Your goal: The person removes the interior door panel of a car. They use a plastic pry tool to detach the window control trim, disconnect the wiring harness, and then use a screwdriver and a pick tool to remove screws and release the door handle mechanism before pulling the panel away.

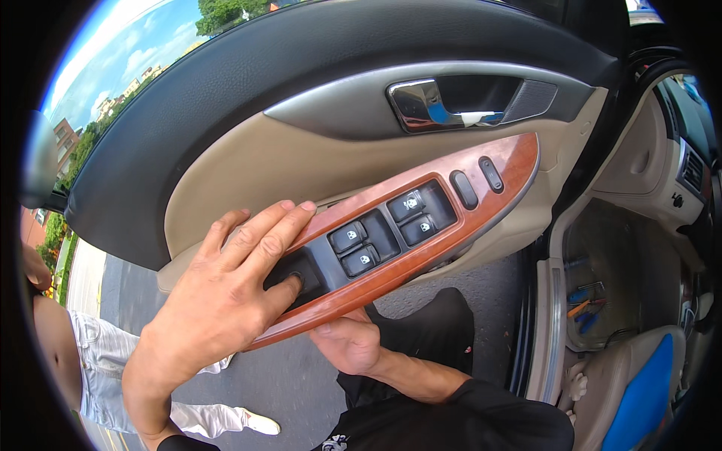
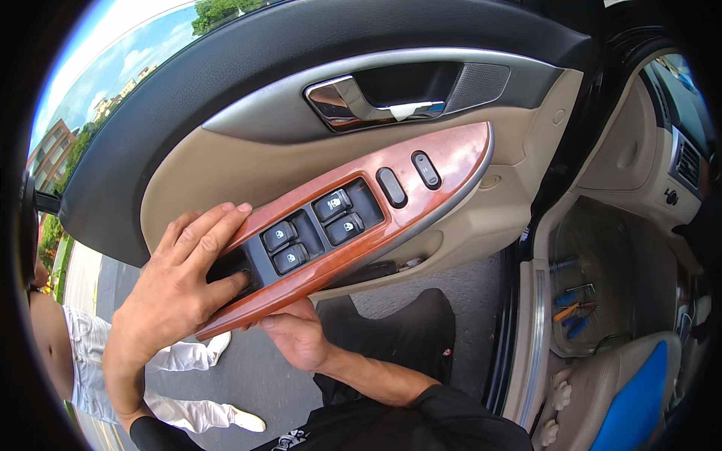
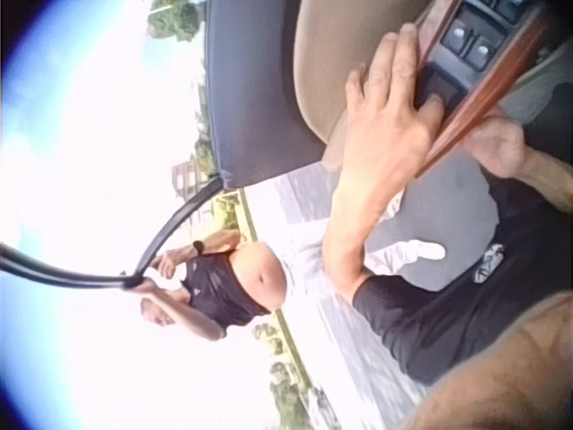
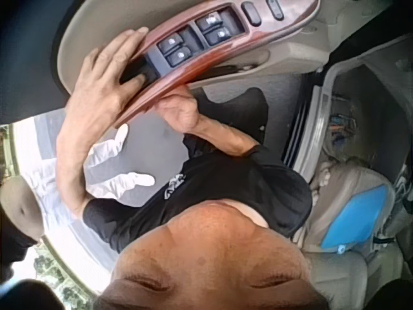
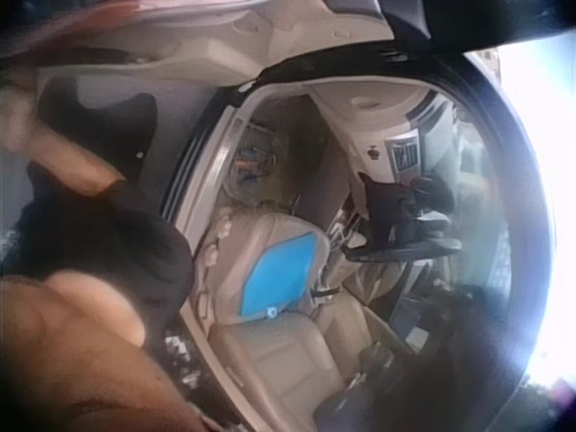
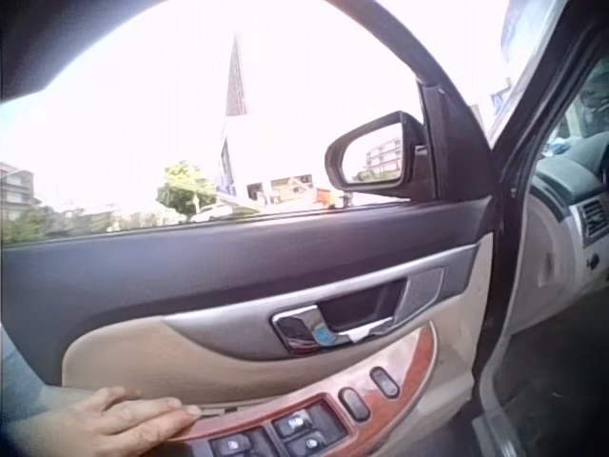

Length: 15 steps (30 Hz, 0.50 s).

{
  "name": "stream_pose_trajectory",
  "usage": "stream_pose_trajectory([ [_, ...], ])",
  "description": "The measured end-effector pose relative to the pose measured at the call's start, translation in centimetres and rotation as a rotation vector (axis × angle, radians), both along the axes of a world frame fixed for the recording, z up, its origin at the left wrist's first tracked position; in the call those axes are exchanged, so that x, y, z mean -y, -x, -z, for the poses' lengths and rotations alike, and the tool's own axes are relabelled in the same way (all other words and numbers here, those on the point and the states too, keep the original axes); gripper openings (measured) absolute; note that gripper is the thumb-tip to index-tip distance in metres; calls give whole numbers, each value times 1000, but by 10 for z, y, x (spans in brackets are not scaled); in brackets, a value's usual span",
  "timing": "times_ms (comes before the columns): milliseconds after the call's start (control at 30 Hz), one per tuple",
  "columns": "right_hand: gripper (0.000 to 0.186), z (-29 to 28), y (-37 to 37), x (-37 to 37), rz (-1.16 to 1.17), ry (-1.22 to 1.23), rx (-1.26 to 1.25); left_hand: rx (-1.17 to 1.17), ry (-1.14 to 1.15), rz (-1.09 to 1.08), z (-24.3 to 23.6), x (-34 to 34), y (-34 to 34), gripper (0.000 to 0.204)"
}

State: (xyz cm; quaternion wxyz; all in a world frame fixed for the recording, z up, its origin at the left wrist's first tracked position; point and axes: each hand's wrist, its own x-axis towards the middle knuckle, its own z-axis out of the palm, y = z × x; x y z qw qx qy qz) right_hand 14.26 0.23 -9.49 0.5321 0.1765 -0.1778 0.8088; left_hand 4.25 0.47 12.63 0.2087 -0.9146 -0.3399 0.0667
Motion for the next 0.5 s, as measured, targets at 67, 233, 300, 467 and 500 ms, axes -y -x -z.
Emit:
stream_pose_trajectory([
  [67, 32, -3, 3, 1, 47, 4, 29, 35, 28, 17, 0, -3, 5, 18],
  [233, 37, 8, -4, -7, -19, -8, 11, 130, 71, 54, 9, -14, 2, 16],
  [300, 36, 9, 0, -8, 29, -7, 25, 204, 63, 86, 12, -19, 3, 14],
  [467, 45, 16, 5, -16, 28, -98, 56, 371, -21, 192, 16, -20, 15, 19],
  [500, 48, 16, 2, -19, 25, -88, 60, 421, -20, 199, 17, -24, 16, 18],
])
